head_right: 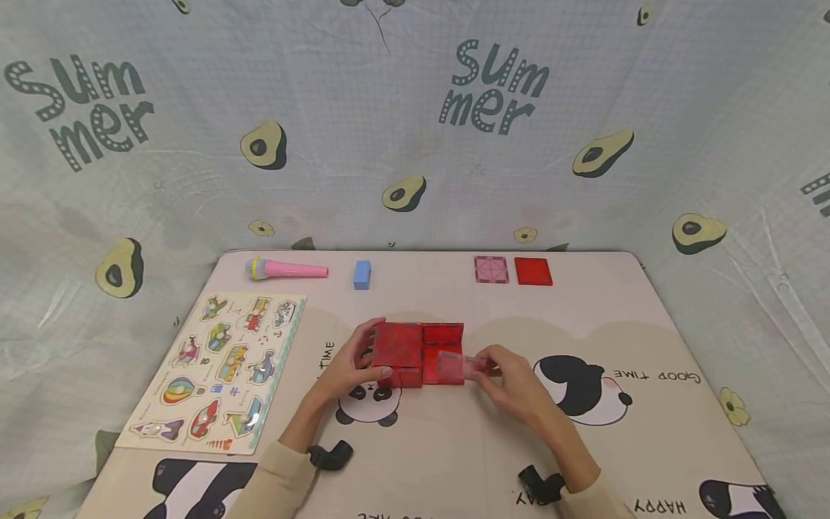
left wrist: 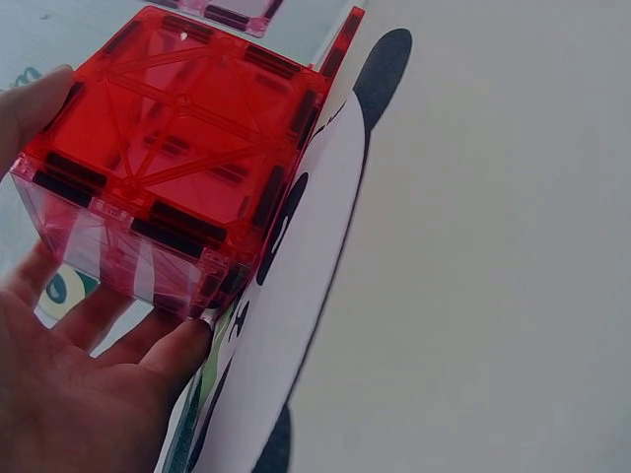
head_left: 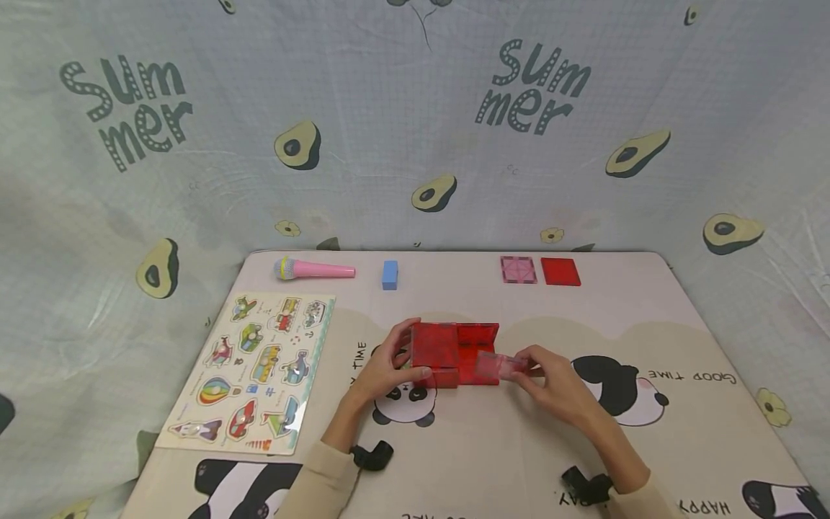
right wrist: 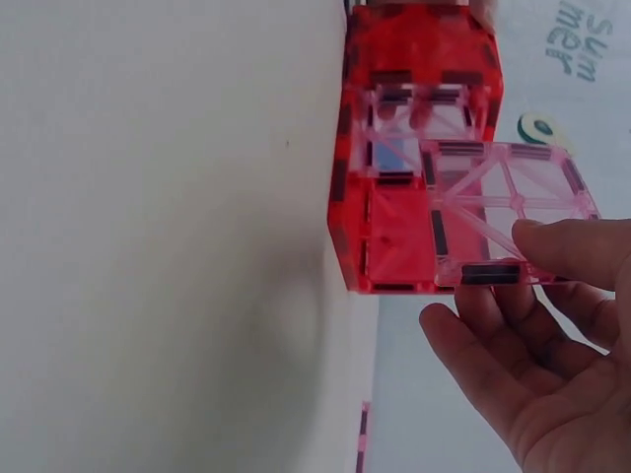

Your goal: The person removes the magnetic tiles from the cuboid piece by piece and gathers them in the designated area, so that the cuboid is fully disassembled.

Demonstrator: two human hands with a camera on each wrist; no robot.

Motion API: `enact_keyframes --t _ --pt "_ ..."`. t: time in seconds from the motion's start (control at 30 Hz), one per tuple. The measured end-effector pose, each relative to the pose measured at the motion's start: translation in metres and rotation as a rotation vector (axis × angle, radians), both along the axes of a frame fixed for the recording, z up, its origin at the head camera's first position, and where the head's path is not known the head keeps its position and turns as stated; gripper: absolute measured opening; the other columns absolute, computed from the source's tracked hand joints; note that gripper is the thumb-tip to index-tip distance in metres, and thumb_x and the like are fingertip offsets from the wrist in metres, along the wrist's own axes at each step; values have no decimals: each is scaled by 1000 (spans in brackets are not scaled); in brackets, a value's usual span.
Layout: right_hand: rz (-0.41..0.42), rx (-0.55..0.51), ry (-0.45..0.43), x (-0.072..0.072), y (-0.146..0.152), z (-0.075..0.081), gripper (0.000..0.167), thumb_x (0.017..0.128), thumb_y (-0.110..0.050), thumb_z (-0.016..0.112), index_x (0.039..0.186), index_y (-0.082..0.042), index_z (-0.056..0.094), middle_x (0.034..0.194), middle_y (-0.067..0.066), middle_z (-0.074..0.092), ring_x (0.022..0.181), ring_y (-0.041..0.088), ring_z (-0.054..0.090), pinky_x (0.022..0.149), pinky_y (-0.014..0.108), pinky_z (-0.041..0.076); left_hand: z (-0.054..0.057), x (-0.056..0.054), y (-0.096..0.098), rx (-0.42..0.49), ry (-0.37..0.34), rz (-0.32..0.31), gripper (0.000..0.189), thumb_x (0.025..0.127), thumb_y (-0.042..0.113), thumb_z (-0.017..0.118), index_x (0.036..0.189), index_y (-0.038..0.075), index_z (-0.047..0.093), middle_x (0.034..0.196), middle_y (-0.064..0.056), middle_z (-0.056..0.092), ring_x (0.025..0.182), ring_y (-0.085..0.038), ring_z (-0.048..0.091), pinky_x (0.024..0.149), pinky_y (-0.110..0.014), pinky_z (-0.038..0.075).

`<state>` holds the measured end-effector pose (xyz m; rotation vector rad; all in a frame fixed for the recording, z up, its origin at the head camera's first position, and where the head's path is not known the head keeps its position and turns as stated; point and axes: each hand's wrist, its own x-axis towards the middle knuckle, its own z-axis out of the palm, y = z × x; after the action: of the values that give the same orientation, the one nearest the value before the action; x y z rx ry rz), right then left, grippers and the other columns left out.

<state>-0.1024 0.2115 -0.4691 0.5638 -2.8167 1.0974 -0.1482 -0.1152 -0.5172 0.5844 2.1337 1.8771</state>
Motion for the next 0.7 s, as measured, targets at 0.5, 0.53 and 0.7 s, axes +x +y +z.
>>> enact_keyframes --t 0.5,0.53,0.7 --pt "-90 -9 60 -7 21 15 26 87 -5 76 109 -5 63 100 5 67 90 16 62 76 13 57 1 1 0 -11 1 10 85 86 25 75 156 17 28 156 -6 41 146 -30 39 117 -43 40" --pt "-100 -5 59 -8 22 16 26 87 -6 75 110 -5 62 100 5 67 90 17 63 76 11 56 1 0 0 -8 0 9 85 86 25 75 156 17 28 156 -6 41 146 -30 39 117 -43 40" --pt "-154 0 48 -13 29 18 25 91 -9 73 113 -3 62 102 8 67 93 22 63 78 4 49 1 0 0 11 -3 -3 86 86 23 75 157 14 27 157 -7 41 146 -31 39 117 -43 40"
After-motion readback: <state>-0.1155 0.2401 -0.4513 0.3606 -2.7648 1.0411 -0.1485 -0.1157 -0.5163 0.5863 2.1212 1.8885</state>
